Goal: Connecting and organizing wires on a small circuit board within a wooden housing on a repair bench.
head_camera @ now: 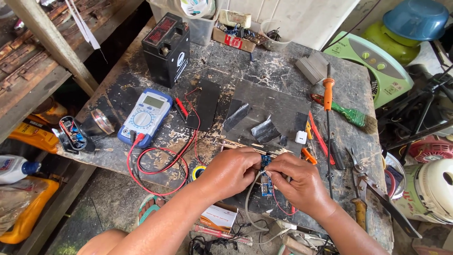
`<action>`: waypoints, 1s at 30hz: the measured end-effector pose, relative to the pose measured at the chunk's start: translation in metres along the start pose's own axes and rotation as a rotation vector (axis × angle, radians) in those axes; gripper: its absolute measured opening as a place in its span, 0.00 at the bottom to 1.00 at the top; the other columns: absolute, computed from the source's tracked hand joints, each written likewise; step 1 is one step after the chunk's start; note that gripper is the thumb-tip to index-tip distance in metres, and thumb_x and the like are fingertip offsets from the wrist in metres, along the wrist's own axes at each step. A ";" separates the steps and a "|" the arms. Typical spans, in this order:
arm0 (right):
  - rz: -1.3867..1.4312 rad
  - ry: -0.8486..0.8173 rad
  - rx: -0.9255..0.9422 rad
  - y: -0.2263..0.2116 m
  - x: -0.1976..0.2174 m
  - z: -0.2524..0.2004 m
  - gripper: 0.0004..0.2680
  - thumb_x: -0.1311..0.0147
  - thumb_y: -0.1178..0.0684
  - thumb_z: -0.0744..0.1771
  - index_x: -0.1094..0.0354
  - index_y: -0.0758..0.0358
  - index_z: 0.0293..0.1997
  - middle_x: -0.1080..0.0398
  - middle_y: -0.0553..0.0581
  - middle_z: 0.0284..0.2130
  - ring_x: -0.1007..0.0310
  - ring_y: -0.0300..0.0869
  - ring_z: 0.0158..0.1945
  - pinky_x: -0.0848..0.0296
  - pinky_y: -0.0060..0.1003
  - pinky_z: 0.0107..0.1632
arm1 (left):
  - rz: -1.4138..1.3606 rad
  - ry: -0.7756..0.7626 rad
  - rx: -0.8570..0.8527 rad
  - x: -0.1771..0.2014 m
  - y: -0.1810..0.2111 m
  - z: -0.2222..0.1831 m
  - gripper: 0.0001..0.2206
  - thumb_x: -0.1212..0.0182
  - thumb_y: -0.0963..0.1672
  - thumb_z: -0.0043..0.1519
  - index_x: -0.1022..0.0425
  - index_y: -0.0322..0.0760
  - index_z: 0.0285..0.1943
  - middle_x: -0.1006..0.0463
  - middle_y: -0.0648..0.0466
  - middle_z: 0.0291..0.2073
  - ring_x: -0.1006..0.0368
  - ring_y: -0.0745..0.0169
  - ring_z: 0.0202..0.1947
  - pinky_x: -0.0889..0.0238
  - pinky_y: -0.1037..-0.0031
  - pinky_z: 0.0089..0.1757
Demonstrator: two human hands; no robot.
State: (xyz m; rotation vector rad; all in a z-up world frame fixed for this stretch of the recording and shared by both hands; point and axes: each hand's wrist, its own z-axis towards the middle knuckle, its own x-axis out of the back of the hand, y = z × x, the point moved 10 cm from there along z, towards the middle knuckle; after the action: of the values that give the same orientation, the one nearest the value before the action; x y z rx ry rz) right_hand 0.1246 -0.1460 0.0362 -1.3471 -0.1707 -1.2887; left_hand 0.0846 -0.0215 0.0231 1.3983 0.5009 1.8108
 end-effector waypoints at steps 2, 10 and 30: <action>-0.004 0.010 0.015 0.000 0.000 0.000 0.06 0.43 0.55 0.67 0.23 0.60 0.45 0.23 0.55 0.40 0.20 0.45 0.42 0.24 0.42 0.44 | 0.035 -0.007 0.021 -0.004 -0.003 0.000 0.03 0.45 0.38 0.54 0.30 0.40 0.32 0.26 0.53 0.32 0.29 0.42 0.29 0.45 0.54 0.27; -0.033 0.038 0.082 -0.007 0.001 0.000 0.04 0.44 0.57 0.68 0.24 0.61 0.43 0.25 0.56 0.44 0.22 0.46 0.46 0.26 0.41 0.45 | 0.110 0.013 0.038 -0.006 -0.003 -0.003 0.03 0.41 0.39 0.56 0.29 0.40 0.34 0.32 0.52 0.37 0.30 0.38 0.30 0.42 0.50 0.25; -0.345 0.271 0.179 -0.023 0.012 -0.025 0.05 0.46 0.57 0.67 0.26 0.64 0.42 0.24 0.60 0.44 0.20 0.51 0.43 0.21 0.44 0.45 | -0.112 0.160 0.049 -0.002 0.027 -0.006 0.05 0.43 0.35 0.57 0.30 0.37 0.36 0.28 0.52 0.42 0.29 0.46 0.35 0.38 0.57 0.28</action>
State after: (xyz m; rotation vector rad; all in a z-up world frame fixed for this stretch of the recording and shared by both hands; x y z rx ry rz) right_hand 0.0979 -0.1655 0.0510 -1.0064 -0.3322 -1.6891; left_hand 0.0702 -0.0394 0.0392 1.2380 0.6967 1.8378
